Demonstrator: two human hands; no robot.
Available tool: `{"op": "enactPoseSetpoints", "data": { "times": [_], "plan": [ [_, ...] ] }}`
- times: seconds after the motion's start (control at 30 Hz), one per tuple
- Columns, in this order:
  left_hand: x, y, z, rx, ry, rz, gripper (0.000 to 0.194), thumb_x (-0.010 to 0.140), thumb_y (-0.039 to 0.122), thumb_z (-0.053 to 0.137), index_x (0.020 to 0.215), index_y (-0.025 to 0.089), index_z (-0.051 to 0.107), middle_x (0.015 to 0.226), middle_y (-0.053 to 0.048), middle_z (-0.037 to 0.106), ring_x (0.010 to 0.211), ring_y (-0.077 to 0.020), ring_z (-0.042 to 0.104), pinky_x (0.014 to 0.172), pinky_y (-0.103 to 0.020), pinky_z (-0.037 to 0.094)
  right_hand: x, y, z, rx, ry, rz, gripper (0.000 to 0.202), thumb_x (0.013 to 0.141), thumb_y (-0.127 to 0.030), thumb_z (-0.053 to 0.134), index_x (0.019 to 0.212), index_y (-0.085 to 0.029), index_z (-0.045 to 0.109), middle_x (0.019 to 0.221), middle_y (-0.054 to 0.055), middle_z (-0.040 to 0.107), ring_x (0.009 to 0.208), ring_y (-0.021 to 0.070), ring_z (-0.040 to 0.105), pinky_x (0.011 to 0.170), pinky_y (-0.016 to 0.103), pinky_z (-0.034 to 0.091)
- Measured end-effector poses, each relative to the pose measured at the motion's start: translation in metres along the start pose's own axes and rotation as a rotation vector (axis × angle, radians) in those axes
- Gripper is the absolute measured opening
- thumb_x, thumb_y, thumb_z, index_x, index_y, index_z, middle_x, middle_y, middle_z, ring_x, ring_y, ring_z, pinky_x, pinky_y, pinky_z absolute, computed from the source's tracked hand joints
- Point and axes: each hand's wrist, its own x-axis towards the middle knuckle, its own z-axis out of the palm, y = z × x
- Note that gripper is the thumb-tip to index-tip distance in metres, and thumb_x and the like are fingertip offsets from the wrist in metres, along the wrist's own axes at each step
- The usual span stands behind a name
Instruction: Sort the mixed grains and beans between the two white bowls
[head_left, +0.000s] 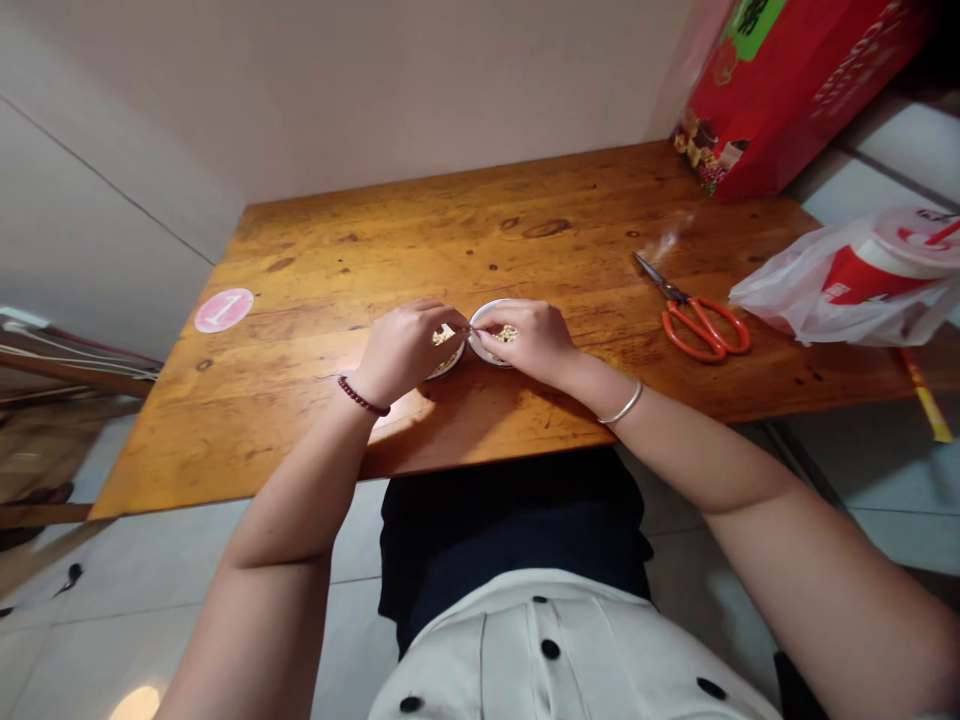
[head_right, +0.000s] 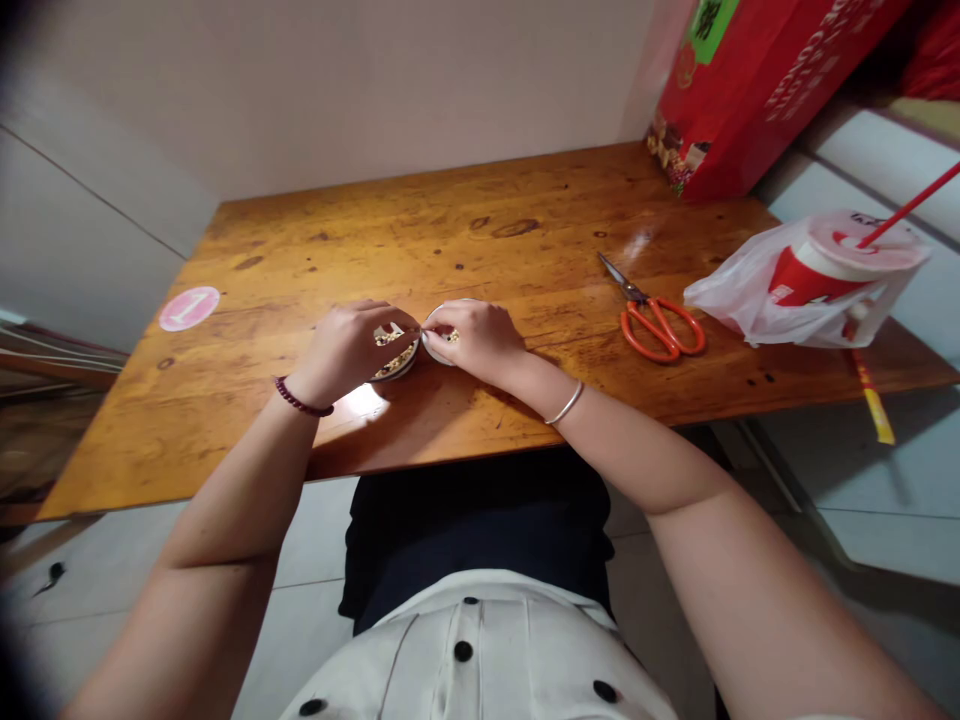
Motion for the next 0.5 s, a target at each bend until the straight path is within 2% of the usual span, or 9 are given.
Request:
{"op": "enactPoseSetpoints", "data": {
  "times": [0.17, 0.33, 0.5],
  "plan": [
    [0.0004, -0.0035, 0.002, -0.017, 0.014, 0.006, 0.02, 0.095, 0.035, 0.058, 0.1, 0.022, 0.074, 0.095, -0.004, 0.073, 0.087, -0.0197, 0.066, 0.074, -0.028, 0.046, 0.0016, 0.0042, 0.0024, 0.097, -0.002, 0.065, 0.01, 0.084, -0.023, 0.071, 0.092, -0.023, 0.077, 0.09, 0.0, 0.078, 0.082, 0.0175, 0.072, 0.079, 0.028, 0.054],
    [0.001, -0.0052, 0.0021, -0.05, 0.037, 0.013, 0.02, 0.096, 0.033, 0.058, 0.098, 0.021, 0.074, 0.094, -0.005, 0.074, 0.087, -0.0197, 0.066, 0.075, -0.028, 0.047, 0.0025, 0.0061, 0.0057, 0.192, 0.009, 0.111, 0.029, 0.082, -0.023, 0.074, 0.111, -0.024, 0.075, 0.087, 0.0, 0.078, 0.078, 0.0162, 0.072, 0.077, 0.029, 0.056],
    [0.0014, -0.006, 0.0006, -0.059, 0.054, -0.028, 0.019, 0.094, 0.034, 0.061, 0.097, 0.021, 0.074, 0.095, -0.005, 0.074, 0.084, -0.0193, 0.066, 0.076, -0.028, 0.047, 0.0045, 0.0055, 0.006, 0.238, 0.031, 0.128, 0.024, 0.085, -0.031, 0.072, 0.108, -0.023, 0.077, 0.096, 0.003, 0.078, 0.078, 0.0161, 0.071, 0.075, 0.029, 0.057]
  ]
}}
